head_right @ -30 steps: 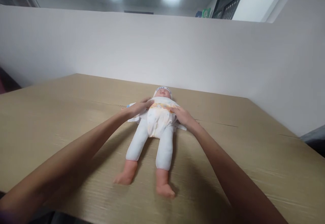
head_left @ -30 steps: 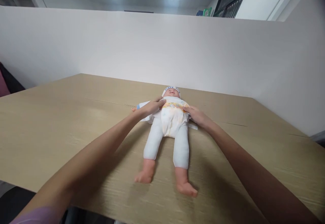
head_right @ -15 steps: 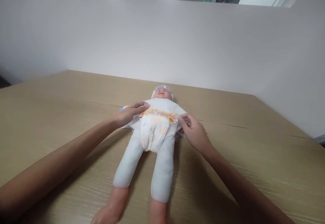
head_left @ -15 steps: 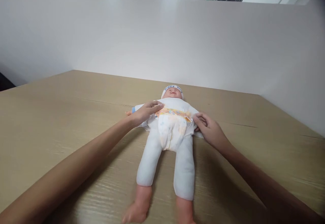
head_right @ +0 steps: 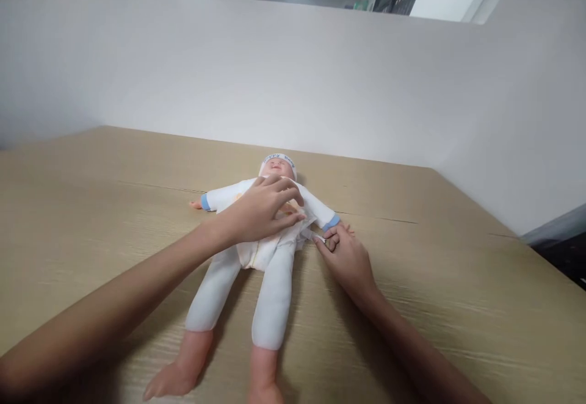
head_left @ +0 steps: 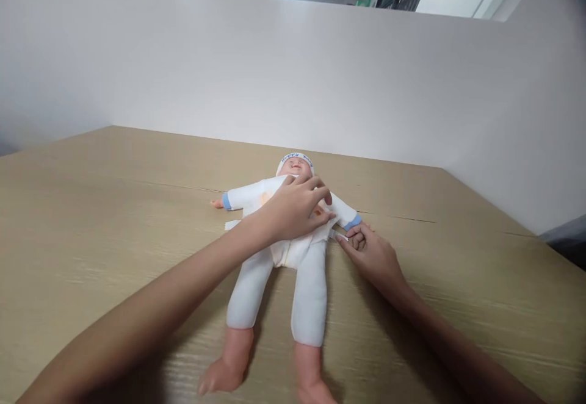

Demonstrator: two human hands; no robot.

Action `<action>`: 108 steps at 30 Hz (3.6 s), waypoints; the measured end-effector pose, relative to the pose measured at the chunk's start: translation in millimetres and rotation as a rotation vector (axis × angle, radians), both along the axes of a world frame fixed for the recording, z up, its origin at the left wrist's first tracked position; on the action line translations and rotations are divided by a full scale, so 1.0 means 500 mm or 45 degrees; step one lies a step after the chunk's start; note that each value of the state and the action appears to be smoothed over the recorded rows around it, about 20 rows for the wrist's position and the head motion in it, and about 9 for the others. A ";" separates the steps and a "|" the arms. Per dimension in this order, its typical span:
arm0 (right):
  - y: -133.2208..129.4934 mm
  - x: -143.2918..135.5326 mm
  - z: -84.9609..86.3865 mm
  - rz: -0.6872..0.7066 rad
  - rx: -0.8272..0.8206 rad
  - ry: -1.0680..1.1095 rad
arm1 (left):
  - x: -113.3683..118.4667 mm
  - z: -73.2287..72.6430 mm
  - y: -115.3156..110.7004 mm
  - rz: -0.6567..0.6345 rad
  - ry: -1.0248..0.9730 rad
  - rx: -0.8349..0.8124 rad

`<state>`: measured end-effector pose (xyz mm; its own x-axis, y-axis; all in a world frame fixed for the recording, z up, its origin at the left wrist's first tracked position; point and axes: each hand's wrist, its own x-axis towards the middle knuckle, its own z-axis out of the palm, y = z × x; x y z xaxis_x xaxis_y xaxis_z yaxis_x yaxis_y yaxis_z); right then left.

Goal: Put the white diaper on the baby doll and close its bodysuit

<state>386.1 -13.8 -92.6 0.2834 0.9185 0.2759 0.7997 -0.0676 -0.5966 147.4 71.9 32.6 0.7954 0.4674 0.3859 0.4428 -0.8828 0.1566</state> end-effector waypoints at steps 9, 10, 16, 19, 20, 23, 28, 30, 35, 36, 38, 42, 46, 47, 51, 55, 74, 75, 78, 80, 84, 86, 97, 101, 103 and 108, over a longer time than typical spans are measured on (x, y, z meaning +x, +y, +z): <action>0.008 0.018 0.007 0.128 -0.213 0.282 | 0.016 -0.047 0.012 0.124 0.090 -0.052; 0.006 0.019 0.013 0.170 -0.209 0.308 | 0.016 -0.047 0.011 0.129 0.088 -0.053; 0.007 0.018 0.079 0.332 -0.158 0.488 | 0.017 -0.054 0.011 0.126 0.072 -0.052; 0.035 -0.009 0.115 0.400 -0.165 0.532 | 0.017 -0.061 0.014 0.126 0.056 -0.050; 0.048 -0.022 0.126 0.427 -0.169 0.536 | 0.017 -0.063 0.015 0.121 0.045 -0.049; 0.090 -0.063 0.147 0.484 -0.190 0.535 | 0.017 -0.068 0.019 0.108 0.022 -0.037; 0.121 -0.104 0.150 0.501 -0.190 0.516 | 0.017 -0.063 0.017 0.137 0.006 -0.074; 0.111 -0.112 0.145 0.483 -0.140 0.498 | 0.017 -0.060 0.014 0.149 0.000 -0.100; 0.054 -0.127 0.119 0.363 0.265 0.278 | 0.015 -0.061 0.016 0.125 -0.039 -0.173; 0.042 -0.128 0.111 0.386 0.359 0.228 | 0.012 -0.058 0.018 0.091 -0.048 -0.202; 0.023 -0.125 0.093 0.471 0.489 0.146 | 0.002 -0.048 0.024 -0.022 -0.050 -0.301; 0.006 -0.108 0.058 0.674 0.556 0.039 | -0.041 -0.025 0.030 -0.273 -0.209 -0.567; 0.008 -0.097 0.044 0.757 0.576 -0.042 | -0.121 -0.054 0.032 -0.233 -0.550 -0.560; 0.009 -0.096 0.043 0.756 0.584 -0.066 | -0.146 -0.072 0.035 -0.172 -0.591 -0.495; 0.009 -0.099 0.044 0.736 0.576 -0.117 | -0.247 -0.153 0.042 0.183 -0.546 -0.299; 0.007 -0.112 0.063 0.675 0.550 -0.136 | -0.306 -0.195 0.038 0.469 -0.316 -0.268; 0.148 -0.277 0.211 1.004 0.064 -0.250 | -0.269 -0.111 0.054 0.449 -0.727 -1.254; 0.150 -0.277 0.208 1.004 0.061 -0.239 | -0.254 -0.106 0.054 0.434 -0.750 -1.277; 0.151 -0.274 0.199 0.970 0.078 -0.194 | -0.203 -0.095 0.049 0.373 -0.769 -1.325; 0.149 -0.273 0.193 0.928 0.090 -0.136 | -0.173 -0.091 0.041 0.341 -0.776 -1.337; 0.151 -0.273 0.179 0.872 0.110 -0.066 | -0.149 -0.092 0.029 0.301 -0.798 -1.282; 0.152 -0.274 0.175 0.855 0.154 -0.072 | -0.152 -0.095 0.028 0.276 -0.783 -1.252; 0.124 -0.283 0.195 0.543 0.227 -0.230 | -0.168 -0.086 0.032 0.204 -0.746 -1.195; 0.132 -0.277 0.196 0.578 0.203 -0.186 | -0.171 -0.095 0.034 0.119 -0.785 -1.077; 0.136 -0.271 0.199 0.597 0.150 -0.145 | -0.174 -0.108 0.038 0.153 -0.812 -1.050; 0.140 -0.255 0.207 0.637 0.005 -0.019 | -0.181 -0.141 0.053 0.304 -0.820 -0.970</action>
